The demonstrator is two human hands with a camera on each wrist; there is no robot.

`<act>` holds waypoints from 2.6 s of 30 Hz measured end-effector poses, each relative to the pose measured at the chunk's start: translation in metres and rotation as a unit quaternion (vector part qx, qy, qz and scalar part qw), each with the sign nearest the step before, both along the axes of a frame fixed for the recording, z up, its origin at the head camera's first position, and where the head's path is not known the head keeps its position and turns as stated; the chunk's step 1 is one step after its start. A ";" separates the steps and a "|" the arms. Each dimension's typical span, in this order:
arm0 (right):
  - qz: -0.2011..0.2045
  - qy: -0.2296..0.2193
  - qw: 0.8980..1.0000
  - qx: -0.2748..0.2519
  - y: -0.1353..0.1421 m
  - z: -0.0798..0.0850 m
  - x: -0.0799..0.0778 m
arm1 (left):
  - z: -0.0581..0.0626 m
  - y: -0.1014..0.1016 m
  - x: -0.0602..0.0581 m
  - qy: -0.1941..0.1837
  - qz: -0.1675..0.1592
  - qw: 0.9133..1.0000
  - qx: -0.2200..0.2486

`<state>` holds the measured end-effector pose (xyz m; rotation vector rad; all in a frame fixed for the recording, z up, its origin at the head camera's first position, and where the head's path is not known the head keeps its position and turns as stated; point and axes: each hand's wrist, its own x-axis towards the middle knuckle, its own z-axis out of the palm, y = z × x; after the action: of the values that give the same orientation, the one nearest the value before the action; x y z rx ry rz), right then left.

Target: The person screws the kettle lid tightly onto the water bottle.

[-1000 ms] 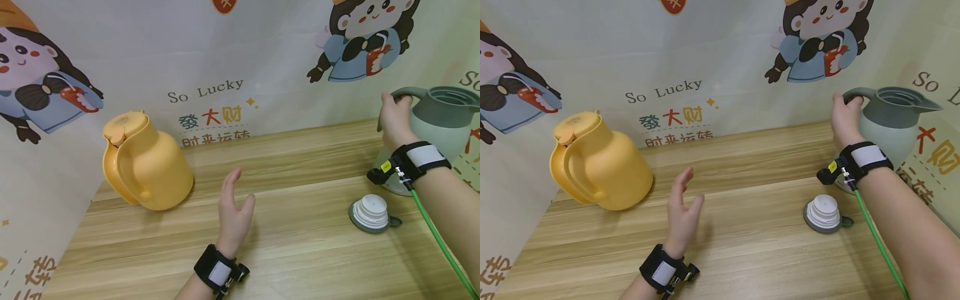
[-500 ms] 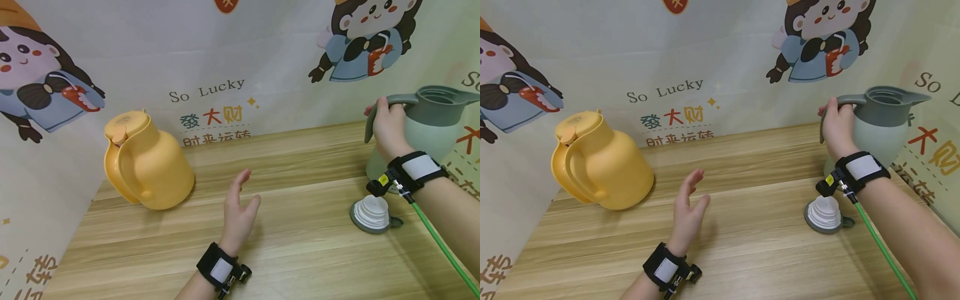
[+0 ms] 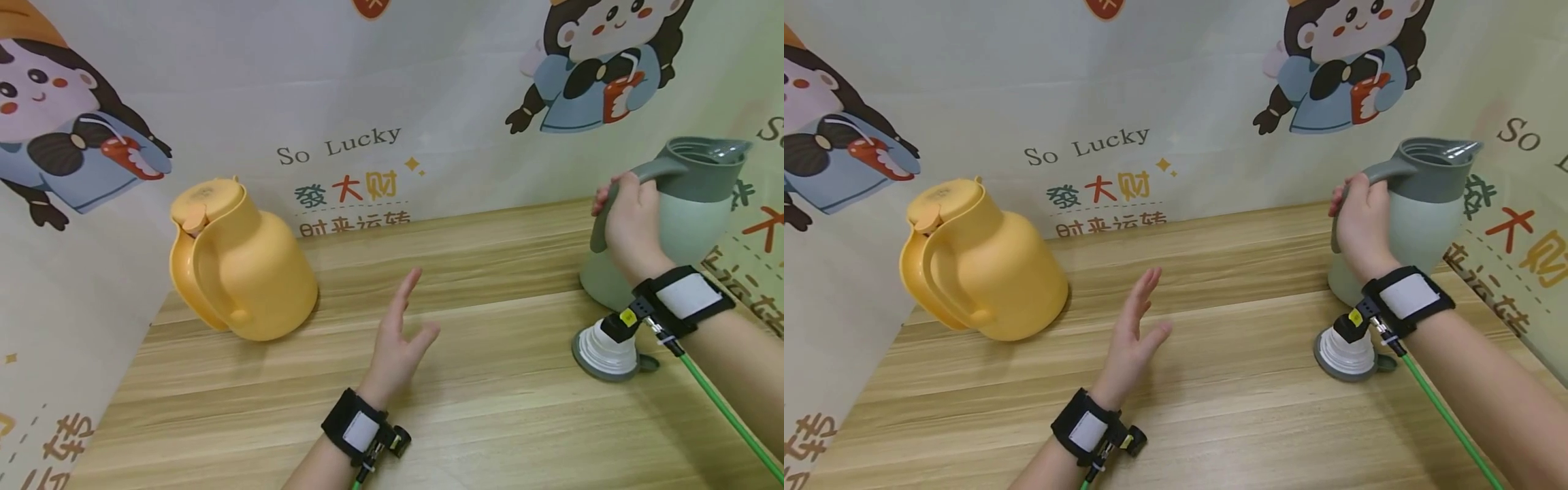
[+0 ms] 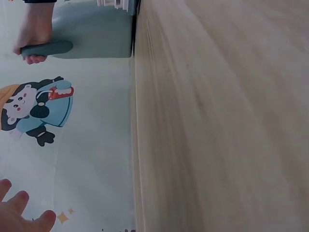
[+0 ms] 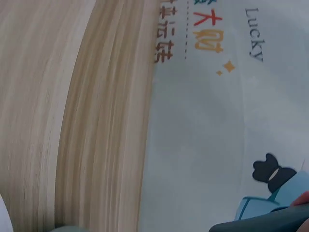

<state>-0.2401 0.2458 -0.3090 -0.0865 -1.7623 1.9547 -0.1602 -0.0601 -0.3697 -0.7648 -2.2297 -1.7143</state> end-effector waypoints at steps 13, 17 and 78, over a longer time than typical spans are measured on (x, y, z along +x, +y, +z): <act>0.125 0.071 0.990 0.011 -0.051 0.013 0.030 | -0.019 0.001 -0.030 -0.079 -0.020 0.996 -0.035; 0.160 0.089 0.982 0.034 -0.064 0.015 0.042 | -0.016 0.005 -0.035 -0.074 -0.032 0.996 -0.028; 0.491 0.250 0.834 0.004 -0.159 -0.010 0.138 | -0.035 -0.008 -0.025 -0.075 -0.158 0.983 0.058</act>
<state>-0.1020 0.0867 -0.3193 1.4673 -1.5403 2.2603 -0.1851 -0.0684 -0.4047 -1.0388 -2.1695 -2.0924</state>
